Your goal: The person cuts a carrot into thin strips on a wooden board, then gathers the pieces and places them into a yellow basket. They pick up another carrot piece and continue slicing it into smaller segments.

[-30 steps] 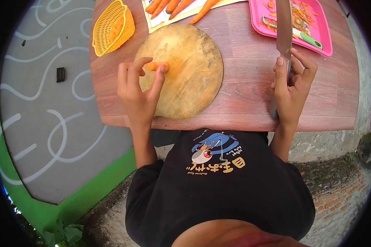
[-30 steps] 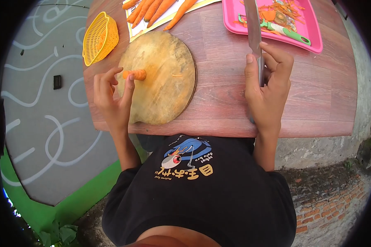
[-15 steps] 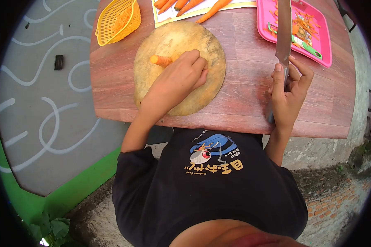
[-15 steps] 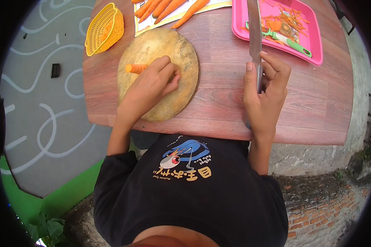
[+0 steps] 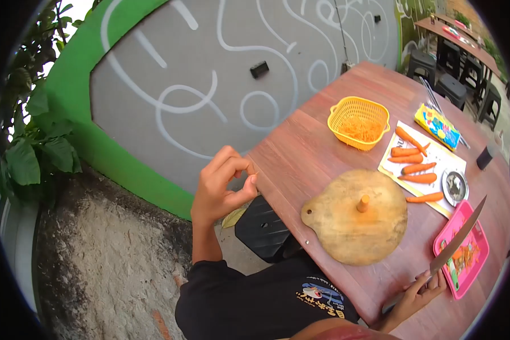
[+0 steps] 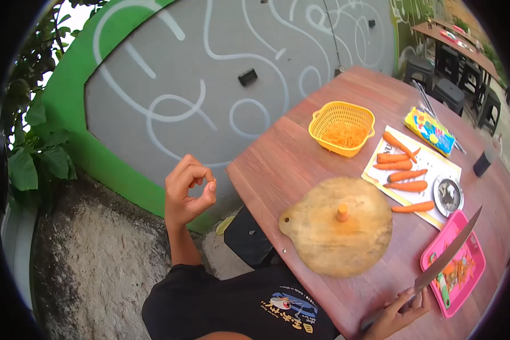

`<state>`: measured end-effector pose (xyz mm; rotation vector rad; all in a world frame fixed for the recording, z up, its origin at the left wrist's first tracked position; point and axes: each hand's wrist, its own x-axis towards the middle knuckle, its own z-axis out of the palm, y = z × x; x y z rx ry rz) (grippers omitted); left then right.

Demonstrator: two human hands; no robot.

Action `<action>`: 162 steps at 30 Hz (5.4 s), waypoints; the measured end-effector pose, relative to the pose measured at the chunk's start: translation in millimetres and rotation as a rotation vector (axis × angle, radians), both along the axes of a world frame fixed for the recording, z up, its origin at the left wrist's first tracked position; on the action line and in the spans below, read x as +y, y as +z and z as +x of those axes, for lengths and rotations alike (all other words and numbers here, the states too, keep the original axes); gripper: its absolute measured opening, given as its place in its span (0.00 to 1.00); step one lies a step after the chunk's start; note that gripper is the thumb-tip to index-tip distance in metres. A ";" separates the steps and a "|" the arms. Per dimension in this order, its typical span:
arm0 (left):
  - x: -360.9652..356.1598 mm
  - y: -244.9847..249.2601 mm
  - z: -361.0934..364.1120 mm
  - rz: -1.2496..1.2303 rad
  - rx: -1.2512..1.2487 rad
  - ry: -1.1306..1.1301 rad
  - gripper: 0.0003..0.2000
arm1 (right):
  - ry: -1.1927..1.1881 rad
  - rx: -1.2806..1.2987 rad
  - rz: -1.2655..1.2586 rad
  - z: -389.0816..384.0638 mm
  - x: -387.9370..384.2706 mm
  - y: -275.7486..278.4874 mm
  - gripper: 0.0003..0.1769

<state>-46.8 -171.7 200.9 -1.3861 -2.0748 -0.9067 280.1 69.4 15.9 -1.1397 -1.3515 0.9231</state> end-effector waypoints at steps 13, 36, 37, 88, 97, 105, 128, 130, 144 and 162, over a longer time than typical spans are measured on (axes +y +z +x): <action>-80.0 208.6 28.3 0.604 2.181 0.357 0.11 | -0.008 0.162 0.059 3.0 5.9 -6.7 0.20; 16.8 13.9 -39.9 -0.244 0.277 0.057 0.08 | 0.055 0.367 0.009 17.5 -25.7 27.0 0.17; 25.7 -8.3 -28.8 -0.340 0.233 -0.006 0.08 | 0.052 0.357 0.001 15.0 -26.9 27.5 0.17; 173.0 -179.0 41.8 -0.192 -0.600 -0.521 0.13 | 0.495 -0.107 -0.264 -36.9 -32.7 28.5 0.18; 173.9 -181.5 44.7 -0.175 -0.574 -0.508 0.12 | 0.639 -0.348 -0.151 -50.7 -36.9 34.9 0.17; 176.9 -175.6 52.2 -0.185 -0.591 -0.465 0.11 | 0.631 -0.449 -0.136 -58.7 -43.0 39.8 0.17; 191.3 -183.9 64.8 -0.117 -0.603 -0.390 0.08 | 0.734 -0.820 -0.001 -69.8 -52.5 51.6 0.25; 191.8 -183.3 63.8 -0.119 -0.592 -0.399 0.07 | 0.739 -0.815 -0.011 -71.3 -52.1 51.4 0.24; 194.4 -182.3 57.9 -0.118 -0.702 -0.444 0.06 | 0.704 -0.752 -0.055 -87.1 -39.8 44.9 0.18; 189.3 -186.4 57.9 -0.089 -0.681 -0.449 0.08 | 0.601 -0.526 -0.090 -98.6 -24.9 57.1 0.16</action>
